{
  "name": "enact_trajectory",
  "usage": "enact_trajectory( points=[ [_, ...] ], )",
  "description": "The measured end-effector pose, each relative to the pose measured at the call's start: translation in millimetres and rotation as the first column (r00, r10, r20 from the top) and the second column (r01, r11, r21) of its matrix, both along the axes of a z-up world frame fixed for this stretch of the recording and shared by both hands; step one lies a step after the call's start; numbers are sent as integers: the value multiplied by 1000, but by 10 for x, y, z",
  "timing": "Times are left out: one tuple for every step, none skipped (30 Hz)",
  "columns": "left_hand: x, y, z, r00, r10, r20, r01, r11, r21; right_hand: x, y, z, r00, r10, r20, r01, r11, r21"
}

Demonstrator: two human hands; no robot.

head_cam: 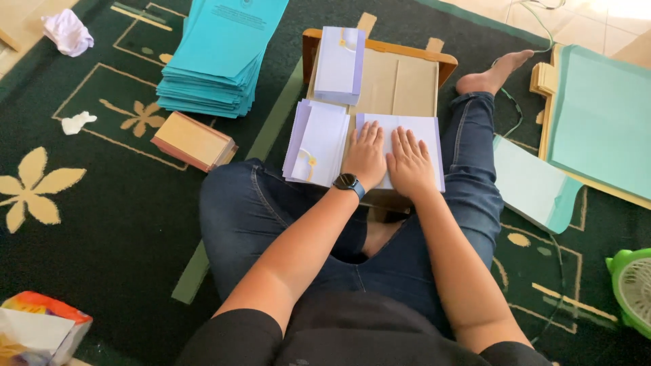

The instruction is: Folding paper inserts and placing them into folders at a steady pace.

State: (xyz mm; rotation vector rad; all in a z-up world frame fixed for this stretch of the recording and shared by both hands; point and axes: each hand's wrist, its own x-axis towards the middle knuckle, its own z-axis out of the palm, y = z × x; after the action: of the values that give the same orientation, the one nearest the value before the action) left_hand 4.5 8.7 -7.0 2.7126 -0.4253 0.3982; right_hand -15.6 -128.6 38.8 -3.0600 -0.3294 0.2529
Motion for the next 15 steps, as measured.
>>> enact_trajectory(
  points=[
    [-1, -5, -20, 1000, 0, -10, 0, 1000, -4, -4, 1, 7, 1000, 0, -10, 0, 1000, -4],
    [-1, -12, -37, 1000, 2, -12, -2, 1000, -5, -7, 1, 16, 1000, 5, -14, -5, 1000, 1],
    [57, -13, -26, 1000, 2, -6, -2, 1000, -4, 43, 6, 49, 1000, 8, -9, -8, 1000, 8],
    [24, -19, -32, 1000, 2, -6, -2, 1000, -6, 73, 8, 41, 1000, 7, -10, -7, 1000, 7],
    [17, -16, -23, 1000, 1, -3, -1, 1000, -7, 126, 19, 44, 1000, 8, -2, -8, 1000, 7],
    [8, -12, -13, 1000, 0, 1, 0, 1000, -9, 177, 30, 50, 1000, 9, 5, -9, 1000, 8],
    [17, -16, -41, 1000, 1, 1, -1, 1000, -9, 206, 30, 35, 1000, 10, 4, -10, 1000, 8],
    [29, -18, -68, 1000, 2, 13, -2, 1000, -3, 237, 32, 21, 1000, 4, 6, -4, 1000, 14],
    [55, -17, -88, 1000, 2, 28, -2, 1000, 4, 280, 36, 13, 1000, -3, 10, 3, 1000, 21],
    [45, -4, -68, 1000, 2, 30, -2, 1000, 5, 227, 48, 20, 1000, -3, 12, 3, 1000, 22],
    [33, 0, -50, 999, 1, 37, -1, 1000, -2, 167, 52, 25, 1000, -4, 18, 4, 1000, 17],
    [25, 3, -32, 999, 1, 43, 0, 1000, -9, 110, 55, 29, 1000, -6, 24, 5, 1000, 12],
    [21, 6, -5, 999, -3, 50, 3, 1000, -6, 39, 37, 49, 999, -9, 30, 9, 1000, 15],
    [18, 7, 18, 998, 0, 56, 1, 1000, -16, -31, 17, 64, 1000, -11, 12, 11, 1000, 17],
    [-47, 18, 13, 999, 2, 53, -1, 1000, -22, -158, 7, 48, 1000, -13, -17, 13, 1000, 22]
  ],
)
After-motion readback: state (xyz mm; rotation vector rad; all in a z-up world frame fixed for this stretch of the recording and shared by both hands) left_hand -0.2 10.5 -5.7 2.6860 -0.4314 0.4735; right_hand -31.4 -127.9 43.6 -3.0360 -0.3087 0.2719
